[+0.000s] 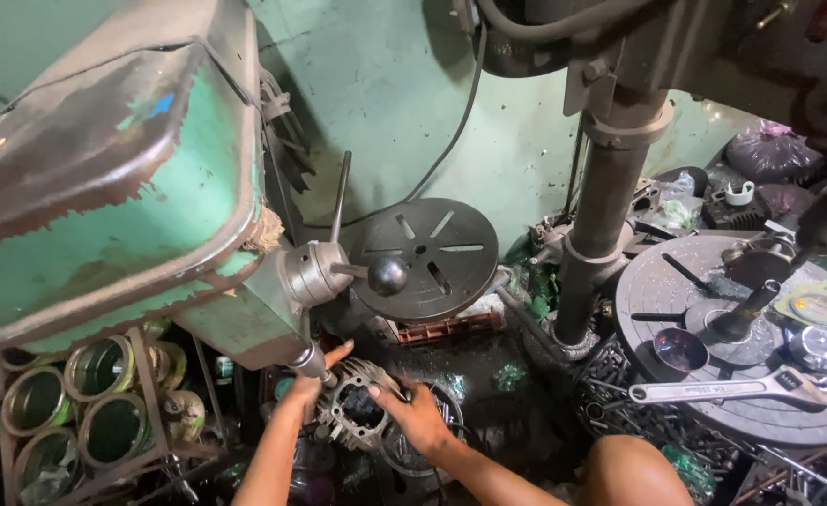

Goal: Cleaning debris from drilled holes in a motorcycle engine cylinder block using a small manual tool at a drill press station.

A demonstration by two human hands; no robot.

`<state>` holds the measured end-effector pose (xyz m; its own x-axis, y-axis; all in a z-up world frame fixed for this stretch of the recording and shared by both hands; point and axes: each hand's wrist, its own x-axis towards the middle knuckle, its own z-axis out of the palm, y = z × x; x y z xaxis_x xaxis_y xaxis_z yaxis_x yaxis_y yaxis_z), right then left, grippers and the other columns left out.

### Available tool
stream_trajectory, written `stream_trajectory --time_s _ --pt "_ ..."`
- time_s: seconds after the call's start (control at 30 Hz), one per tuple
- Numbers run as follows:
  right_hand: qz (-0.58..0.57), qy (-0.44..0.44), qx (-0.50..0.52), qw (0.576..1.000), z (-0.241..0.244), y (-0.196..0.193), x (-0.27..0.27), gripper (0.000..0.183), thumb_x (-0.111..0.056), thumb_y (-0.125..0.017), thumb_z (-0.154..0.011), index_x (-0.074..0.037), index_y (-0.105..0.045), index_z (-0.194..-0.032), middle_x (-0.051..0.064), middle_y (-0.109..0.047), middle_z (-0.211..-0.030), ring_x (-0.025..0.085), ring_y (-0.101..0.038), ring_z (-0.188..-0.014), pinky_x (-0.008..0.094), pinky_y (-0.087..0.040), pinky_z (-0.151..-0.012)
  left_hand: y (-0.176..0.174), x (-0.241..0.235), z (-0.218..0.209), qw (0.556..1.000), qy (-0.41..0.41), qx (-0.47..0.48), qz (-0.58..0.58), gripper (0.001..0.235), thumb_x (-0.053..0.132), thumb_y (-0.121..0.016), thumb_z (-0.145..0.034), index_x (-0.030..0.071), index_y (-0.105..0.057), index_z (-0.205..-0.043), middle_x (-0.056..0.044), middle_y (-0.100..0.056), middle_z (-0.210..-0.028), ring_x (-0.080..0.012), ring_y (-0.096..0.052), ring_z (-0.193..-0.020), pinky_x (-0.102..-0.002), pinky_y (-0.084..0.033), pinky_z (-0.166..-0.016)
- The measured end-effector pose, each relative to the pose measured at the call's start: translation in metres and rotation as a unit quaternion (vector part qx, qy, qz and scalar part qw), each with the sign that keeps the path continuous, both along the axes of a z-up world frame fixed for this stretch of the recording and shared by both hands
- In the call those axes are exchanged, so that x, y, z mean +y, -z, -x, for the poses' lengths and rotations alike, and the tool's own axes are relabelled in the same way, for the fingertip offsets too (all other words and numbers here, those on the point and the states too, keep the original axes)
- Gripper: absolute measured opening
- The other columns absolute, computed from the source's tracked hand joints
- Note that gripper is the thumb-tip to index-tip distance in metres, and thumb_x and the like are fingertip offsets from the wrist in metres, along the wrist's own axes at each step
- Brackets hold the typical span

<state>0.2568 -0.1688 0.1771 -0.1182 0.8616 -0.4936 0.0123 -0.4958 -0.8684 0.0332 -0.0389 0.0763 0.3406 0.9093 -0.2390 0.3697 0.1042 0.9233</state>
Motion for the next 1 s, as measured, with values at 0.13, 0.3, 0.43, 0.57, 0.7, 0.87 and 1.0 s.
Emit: stream_trajectory --time_s 0.13,0.3,0.43,0.57,0.7,0.87,1.0 --pt "0.032 -0.012 0.017 0.999 -0.001 -0.009 0.003 0.093 -0.058 -0.061 -0.061 -0.009 -0.027 -0.132 0.01 -0.034 -0.137 0.026 -0.035 -0.127 0.044 -0.029 -0.106 -0.112 -0.05 -0.056 0.974 -0.178 0.049 0.131 0.066 0.046 -0.049 -0.072 0.019 -0.04 -0.131 -0.001 -0.029 -0.143 -0.0217 -0.021 -0.134 -0.045 -0.012 -0.109" --pt "0.04 -0.017 -0.002 0.999 -0.002 -0.009 0.002 0.098 -0.063 -0.057 -0.058 -0.011 -0.025 -0.134 0.009 -0.029 -0.139 0.025 -0.033 -0.129 0.043 -0.029 -0.106 0.022 0.009 0.013 0.999 -0.033 -0.014 -0.014 0.047 0.033 -0.041 -0.085 0.013 -0.045 -0.128 -0.004 -0.04 -0.136 -0.0208 -0.031 -0.13 -0.044 -0.014 -0.109" --pt "0.029 -0.007 0.011 1.0 -0.002 -0.01 0.0 0.093 -0.061 -0.059 -0.06 -0.009 -0.032 -0.131 0.009 -0.039 -0.134 0.025 -0.04 -0.124 0.041 -0.032 -0.104 -0.021 -0.014 -0.007 0.998 -0.044 0.039 0.019 0.047 0.035 -0.031 -0.088 0.017 -0.044 -0.129 0.0 -0.036 -0.139 -0.0208 -0.024 -0.133 -0.046 -0.01 -0.109" --pt "0.018 -0.017 0.02 1.0 -0.002 -0.012 0.002 0.097 -0.061 -0.059 -0.059 -0.007 -0.027 -0.133 0.011 -0.036 -0.136 0.026 -0.038 -0.126 0.044 -0.029 -0.106 -0.064 -0.031 -0.023 0.994 -0.071 0.053 0.057 0.049 0.037 -0.042 -0.083 0.021 -0.045 -0.129 0.002 -0.03 -0.142 -0.0195 -0.018 -0.135 -0.045 -0.007 -0.109" --pt "-0.039 -0.026 0.045 0.998 -0.001 -0.01 -0.001 0.079 -0.057 -0.056 -0.063 -0.01 -0.043 -0.126 0.01 -0.055 -0.124 0.024 -0.052 -0.116 0.044 -0.036 -0.102 -0.004 -0.004 0.001 0.994 -0.081 0.053 0.043 0.044 0.032 -0.031 -0.088 0.02 -0.053 -0.123 0.002 -0.041 -0.137 -0.0214 -0.026 -0.133 -0.047 -0.011 -0.109" --pt "0.03 -0.017 0.021 0.999 -0.002 -0.013 -0.001 0.084 -0.057 -0.061 -0.062 -0.009 -0.037 -0.128 0.009 -0.048 -0.128 0.024 -0.047 -0.119 0.039 -0.035 -0.103 -0.087 -0.037 -0.042 0.98 -0.164 0.033 0.108 0.06 0.038 -0.055 -0.074 0.016 -0.045 -0.129 0.0 -0.033 -0.14 -0.0172 -0.025 -0.133 -0.038 -0.012 -0.111" --pt "0.026 -0.023 -0.001 0.999 -0.001 -0.005 0.001 0.098 -0.064 -0.058 -0.059 -0.01 -0.025 -0.134 0.009 -0.032 -0.139 0.025 -0.035 -0.128 0.042 -0.029 -0.106 0.046 0.022 0.035 0.991 0.082 0.072 -0.071 0.045 0.009 -0.036 -0.089 0.009 -0.031 -0.134 -0.004 -0.028 -0.141 -0.0184 -0.024 -0.132 -0.04 -0.015 -0.111"
